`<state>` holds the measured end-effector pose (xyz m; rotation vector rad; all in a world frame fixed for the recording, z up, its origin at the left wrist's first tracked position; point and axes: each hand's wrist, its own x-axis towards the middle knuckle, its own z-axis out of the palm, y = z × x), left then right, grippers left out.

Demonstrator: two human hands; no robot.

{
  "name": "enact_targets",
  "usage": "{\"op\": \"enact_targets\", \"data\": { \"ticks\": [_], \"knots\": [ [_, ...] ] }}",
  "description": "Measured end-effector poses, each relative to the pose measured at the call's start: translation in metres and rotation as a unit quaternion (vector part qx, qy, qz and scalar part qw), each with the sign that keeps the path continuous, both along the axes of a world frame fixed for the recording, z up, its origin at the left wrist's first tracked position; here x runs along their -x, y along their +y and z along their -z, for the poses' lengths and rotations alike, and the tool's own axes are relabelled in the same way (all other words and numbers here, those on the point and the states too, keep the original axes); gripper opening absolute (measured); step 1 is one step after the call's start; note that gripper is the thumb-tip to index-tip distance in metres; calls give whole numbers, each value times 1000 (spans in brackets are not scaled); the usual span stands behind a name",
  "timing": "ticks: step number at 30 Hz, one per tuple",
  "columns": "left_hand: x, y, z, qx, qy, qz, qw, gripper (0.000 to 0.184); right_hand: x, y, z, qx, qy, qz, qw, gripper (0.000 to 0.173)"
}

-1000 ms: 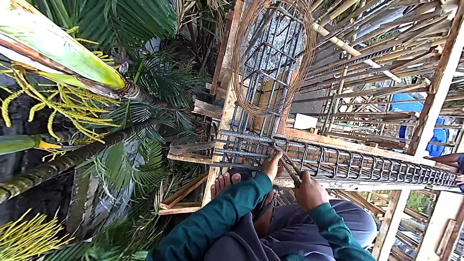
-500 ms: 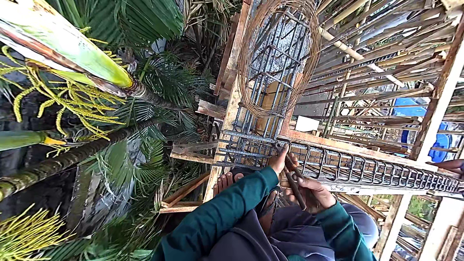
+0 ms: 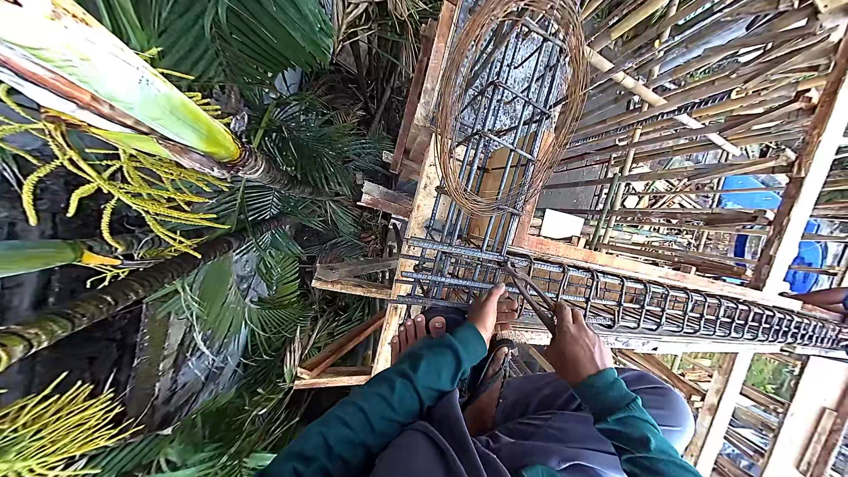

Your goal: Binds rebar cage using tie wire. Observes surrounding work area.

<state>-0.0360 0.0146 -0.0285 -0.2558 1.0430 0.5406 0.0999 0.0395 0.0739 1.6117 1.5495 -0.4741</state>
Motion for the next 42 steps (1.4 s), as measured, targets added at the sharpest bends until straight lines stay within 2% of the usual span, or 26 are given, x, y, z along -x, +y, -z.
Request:
{"op": "enact_targets", "data": {
  "ticks": [3, 5, 7, 9, 12, 15, 17, 19, 20, 22, 25, 28, 31, 33, 35, 36, 37, 39, 40, 42],
  "knots": [
    [-4, 11, 3, -58, 76, 76, 993, 41, -9, 4, 6, 42, 38, 54, 997, 58],
    [-10, 12, 10, -121, 128, 137, 975, 41, -17, 10, 12, 90, 100, 125, 983, 57],
    [-13, 8, 16, -200, 176, 210, 941, 41, -32, 12, 18, 123, 198, 203, 951, 53],
    [-11, 6, 16, -238, 213, 253, 913, 40, -44, 13, 23, 144, 264, 285, 910, 50],
    [-2, 9, 12, -225, 246, 228, 915, 34, -43, 19, 19, 171, 273, 399, 858, 44],
    [3, 14, 13, -200, 244, 171, 933, 39, -32, 20, 16, 174, 264, 439, 841, 32],
    [2, 17, 13, -190, 239, 146, 941, 40, -26, 15, 18, 154, 258, 429, 852, 22],
    [0, 19, 16, -181, 242, 126, 945, 40, -23, 11, 22, 134, 226, 358, 896, 19],
    [-1, 20, 17, -176, 245, 122, 946, 41, -21, 11, 23, 123, 193, 299, 926, 20],
    [-4, 23, 20, -164, 246, 129, 947, 41, -11, 15, 18, 126, 104, 195, 967, 35],
    [-2, 22, 16, -149, 224, 116, 956, 39, -1, 0, 4, 82, 33, 92, 992, 43],
    [18, 13, -10, -154, 185, 43, 970, 35, 10, -19, -21, 30, 69, 64, 995, 46],
    [64, -7, -36, -158, 186, -35, 969, 41, 37, -43, -32, -75, 193, -11, 978, 41],
    [103, -23, -35, -120, 208, -103, 965, 46, 72, -50, -24, -79, 260, -41, 962, 38],
    [147, -41, -22, -93, 237, -190, 948, 41, 113, -50, -8, 20, 327, -33, 944, 47],
    [170, -50, -13, -81, 261, -229, 934, 34, 132, -45, 1, 113, 347, -16, 931, 55],
    [190, -59, -4, -58, 303, -256, 916, 30, 149, -41, 11, 206, 363, 4, 909, 61],
    [226, -78, 17, 6, 415, -255, 873, 20, 167, -44, 36, 311, 414, 60, 853, 65],
    [241, -88, 25, 38, 477, -239, 845, 23, 168, -49, 45, 337, 439, 95, 827, 64],
    [258, -102, 34, 56, 575, -177, 797, 52, 161, -58, 52, 354, 464, 141, 800, 63]
  ]
}}
